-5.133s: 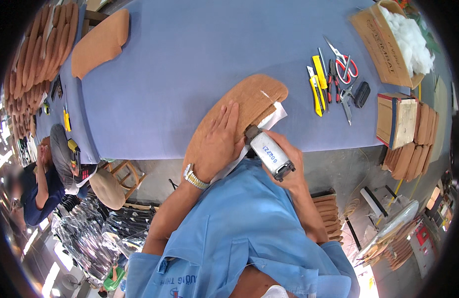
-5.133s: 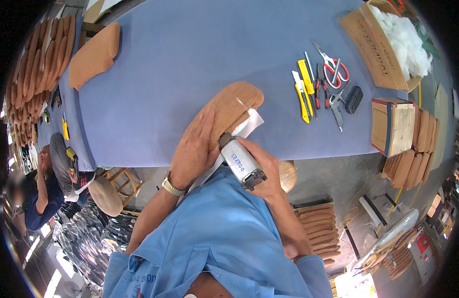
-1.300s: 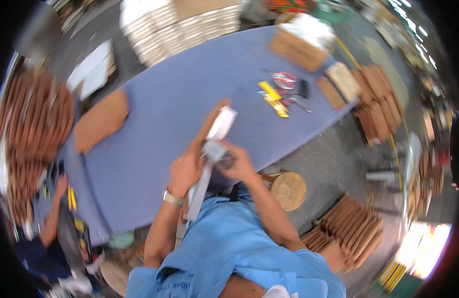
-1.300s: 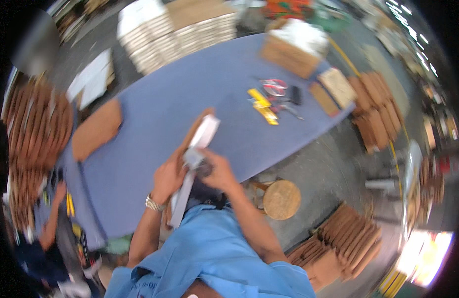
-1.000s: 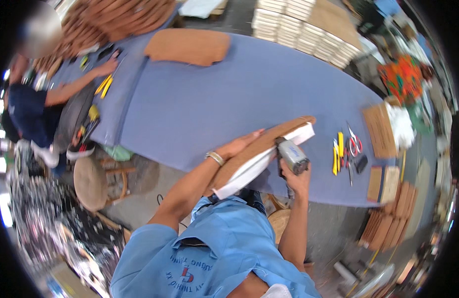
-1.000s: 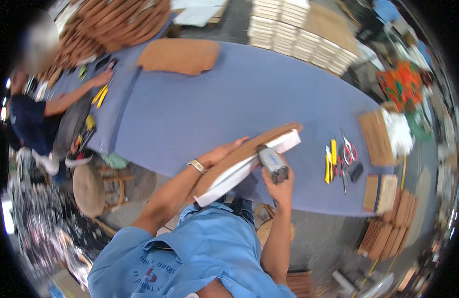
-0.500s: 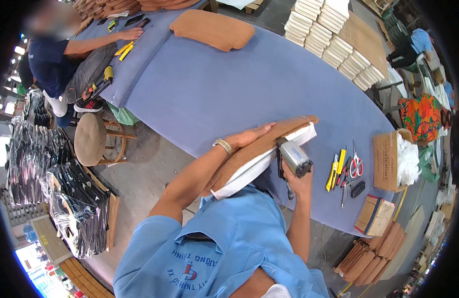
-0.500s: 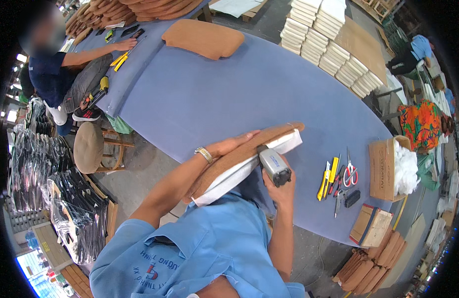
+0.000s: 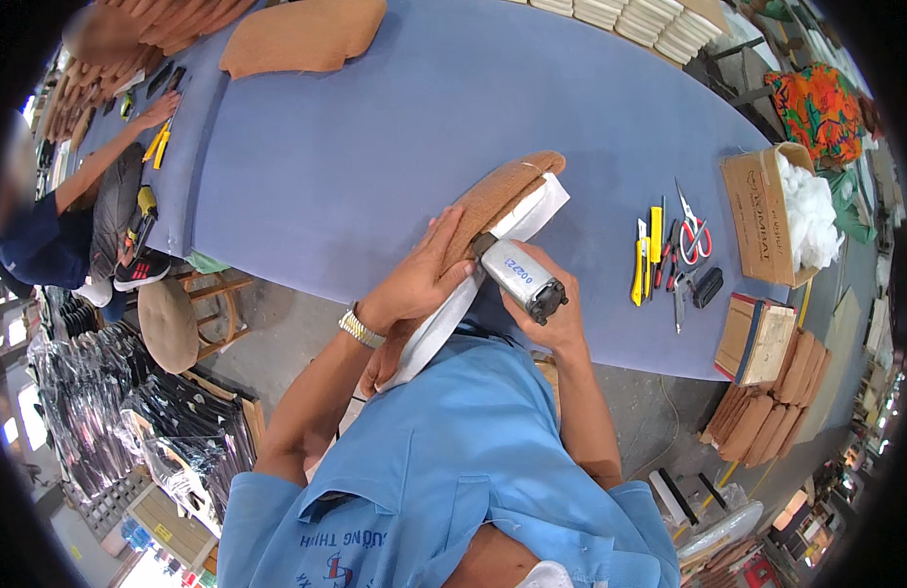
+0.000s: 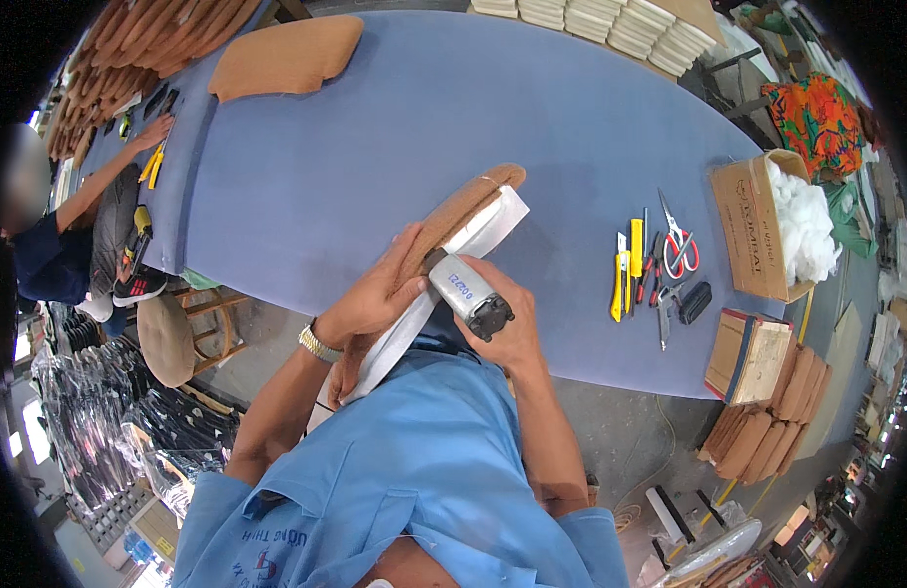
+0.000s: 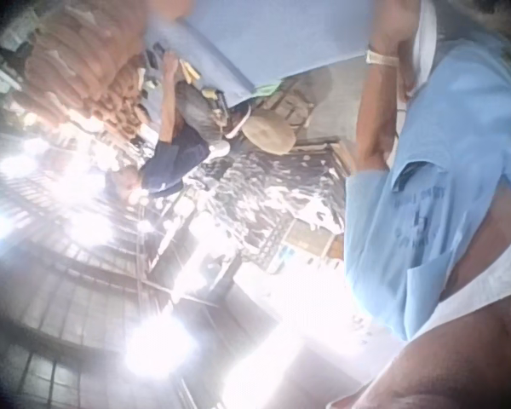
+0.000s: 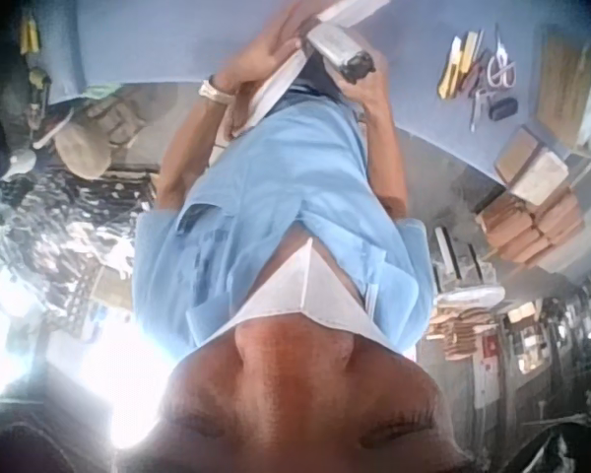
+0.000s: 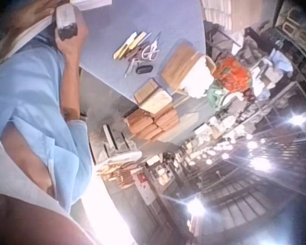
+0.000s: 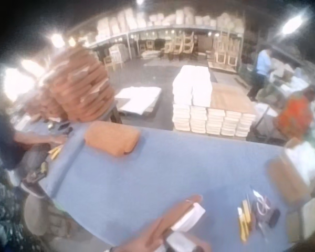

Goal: The person assembles cushion components by hand, folding fabric over foam, using a staple gun to secure edges, and trimming excess material with a utility knife. The finished cushion is placed on a stack of similar items.

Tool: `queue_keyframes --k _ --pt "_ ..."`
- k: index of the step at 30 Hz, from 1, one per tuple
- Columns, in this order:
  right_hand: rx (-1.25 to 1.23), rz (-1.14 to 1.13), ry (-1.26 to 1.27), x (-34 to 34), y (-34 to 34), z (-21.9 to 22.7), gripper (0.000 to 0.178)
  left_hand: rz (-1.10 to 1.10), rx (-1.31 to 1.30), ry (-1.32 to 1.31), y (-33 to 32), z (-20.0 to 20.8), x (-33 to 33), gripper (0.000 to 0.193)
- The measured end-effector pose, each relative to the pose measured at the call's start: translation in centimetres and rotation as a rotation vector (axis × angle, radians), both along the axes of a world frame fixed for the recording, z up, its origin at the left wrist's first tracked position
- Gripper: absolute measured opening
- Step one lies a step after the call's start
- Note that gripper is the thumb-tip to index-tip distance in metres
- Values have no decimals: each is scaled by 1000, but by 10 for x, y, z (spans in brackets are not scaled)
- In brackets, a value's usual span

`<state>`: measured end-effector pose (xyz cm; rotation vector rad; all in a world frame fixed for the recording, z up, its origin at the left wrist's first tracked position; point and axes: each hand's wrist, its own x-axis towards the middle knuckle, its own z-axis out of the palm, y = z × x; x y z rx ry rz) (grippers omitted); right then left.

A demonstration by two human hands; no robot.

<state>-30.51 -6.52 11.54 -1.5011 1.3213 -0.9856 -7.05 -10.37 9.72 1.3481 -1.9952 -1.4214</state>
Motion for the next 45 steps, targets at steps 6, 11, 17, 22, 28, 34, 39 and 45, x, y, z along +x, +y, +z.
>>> queue_keyframes --k 6,11,17,22,28,34,39,45 --pt "15 36 39 4 3 1 58 88 -41 -185 6 8 -4 79" --pt "25 57 43 6 8 7 59 94 -97 -216 9 5 -4 80" --pt "126 112 41 3 0 21 63 88 -147 -339 13 10 -13 82" --pt "145 98 113 7 2 24 65 82 -134 -411 11 15 -18 86" --pt "37 86 131 8 14 15 64 61 -182 -420 12 13 -14 88" --pt "126 91 96 14 10 27 59 106 -163 -384 16 9 -19 89" --pt "163 80 103 17 10 26 59 152 -100 -369 11 16 -21 87" --pt "156 80 94 18 20 28 60 177 -92 -298 10 12 -18 86"
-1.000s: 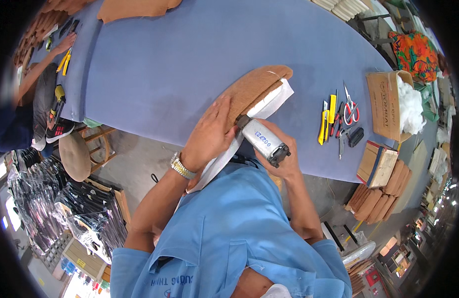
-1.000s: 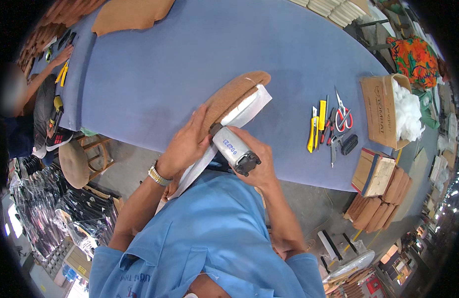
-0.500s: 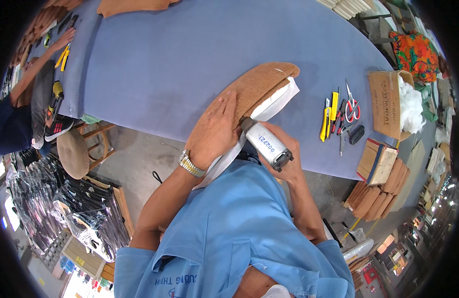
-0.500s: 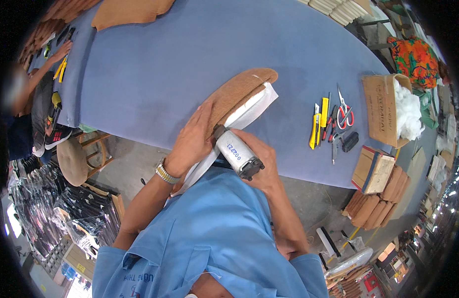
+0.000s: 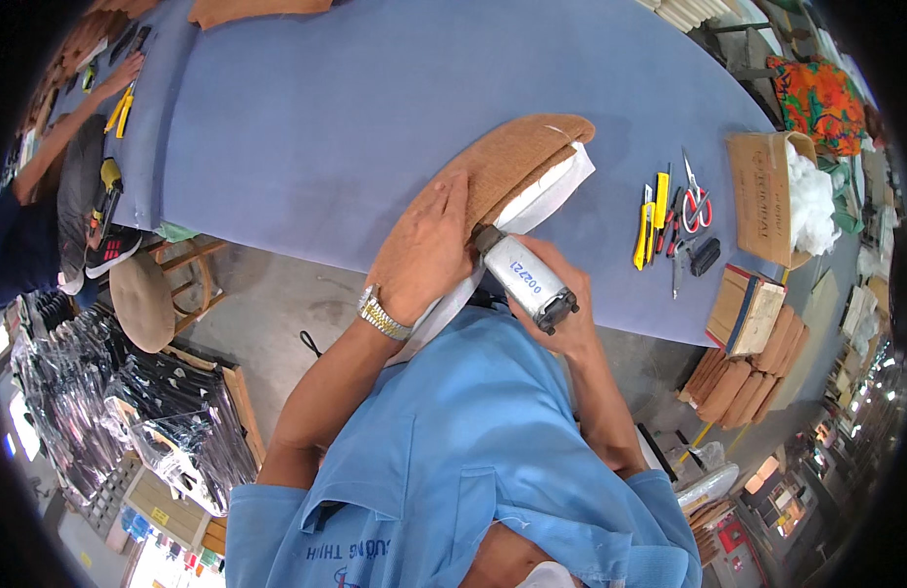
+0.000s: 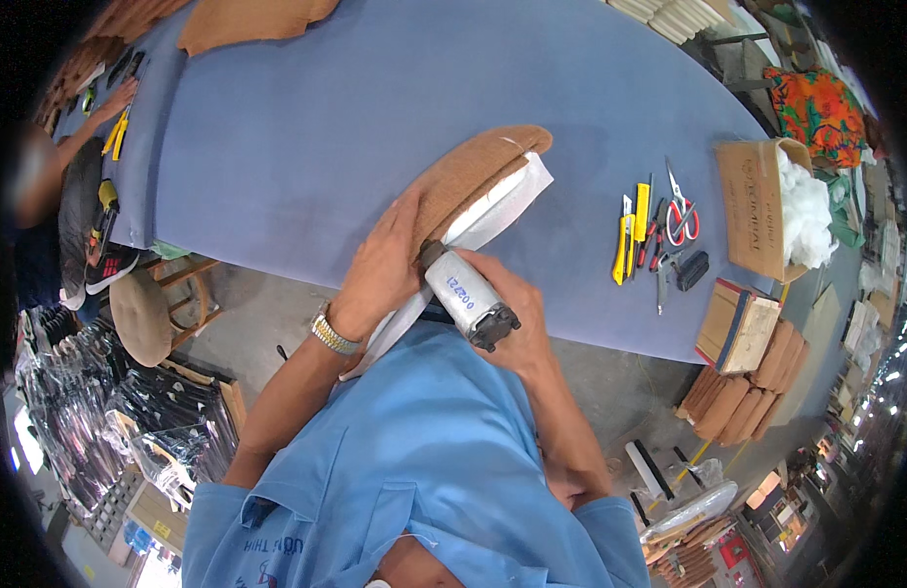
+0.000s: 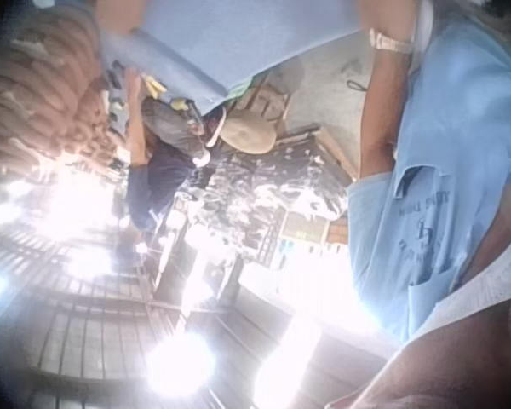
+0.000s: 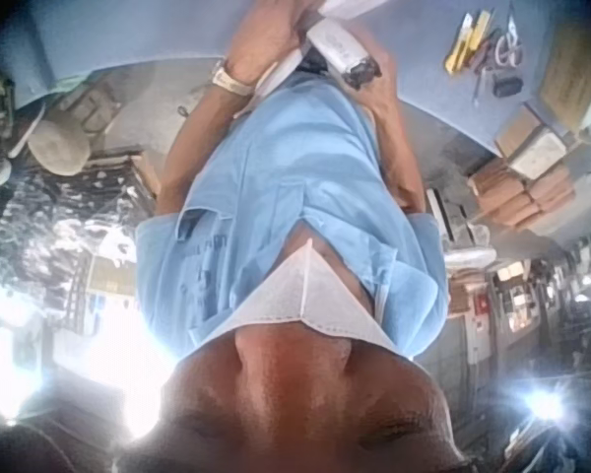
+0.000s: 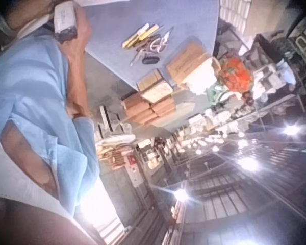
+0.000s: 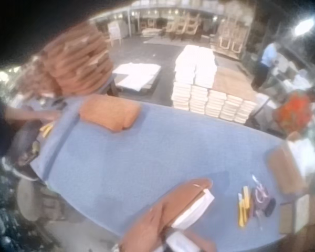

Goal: The person assembles cushion components by hand, folding fabric over foam, using a staple gun to secure edges, and trimming excess material with a utility knife. The finished cushion is placed on a stack of similar items.

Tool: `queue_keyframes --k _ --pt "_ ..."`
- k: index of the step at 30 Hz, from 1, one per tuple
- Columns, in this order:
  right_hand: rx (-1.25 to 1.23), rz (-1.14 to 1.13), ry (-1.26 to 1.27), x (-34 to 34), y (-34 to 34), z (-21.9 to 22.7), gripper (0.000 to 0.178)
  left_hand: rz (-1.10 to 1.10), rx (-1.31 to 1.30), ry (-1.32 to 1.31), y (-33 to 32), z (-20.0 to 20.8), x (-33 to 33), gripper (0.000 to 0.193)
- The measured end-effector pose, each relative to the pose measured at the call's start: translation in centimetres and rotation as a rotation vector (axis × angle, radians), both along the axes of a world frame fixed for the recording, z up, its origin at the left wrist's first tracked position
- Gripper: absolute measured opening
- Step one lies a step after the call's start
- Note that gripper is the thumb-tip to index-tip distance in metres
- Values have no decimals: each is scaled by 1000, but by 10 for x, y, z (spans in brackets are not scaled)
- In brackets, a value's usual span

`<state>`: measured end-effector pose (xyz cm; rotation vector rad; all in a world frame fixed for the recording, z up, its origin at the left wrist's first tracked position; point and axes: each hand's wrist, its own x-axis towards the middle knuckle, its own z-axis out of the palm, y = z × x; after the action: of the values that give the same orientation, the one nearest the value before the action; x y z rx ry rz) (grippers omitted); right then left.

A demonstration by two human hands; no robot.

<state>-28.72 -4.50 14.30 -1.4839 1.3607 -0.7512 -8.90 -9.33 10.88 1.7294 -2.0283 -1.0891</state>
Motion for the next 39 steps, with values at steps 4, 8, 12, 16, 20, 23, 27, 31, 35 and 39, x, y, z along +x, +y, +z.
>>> queue_keyframes --k 4,8,12,16,20,23,27,31,35,39 --pt "13 54 -20 -4 -2 4 61 21 27 29 1 10 -2 88" --pt "99 88 36 -2 -6 8 64 -12 -55 -89 10 2 -7 92" --pt "65 53 -16 -3 1 -7 65 -150 8 -5 2 9 3 94" --pt "-15 31 -26 -3 8 -16 64 -156 392 744 -17 -24 56 80" --pt "-51 8 -23 1 10 -14 62 -14 428 517 -13 -74 64 71" --pt "-101 -8 -5 3 11 -14 61 -28 322 446 5 -68 54 70" --pt "-48 -25 -11 4 8 -8 61 -104 153 367 18 -43 47 75" --pt "-69 -36 -38 7 10 -10 61 -127 -72 139 31 -9 30 83" --pt "-88 -73 -41 12 14 -9 62 -54 -21 23 36 -4 26 83" --pt "-70 -37 -39 8 16 -9 64 -71 -46 4 35 -3 28 82"
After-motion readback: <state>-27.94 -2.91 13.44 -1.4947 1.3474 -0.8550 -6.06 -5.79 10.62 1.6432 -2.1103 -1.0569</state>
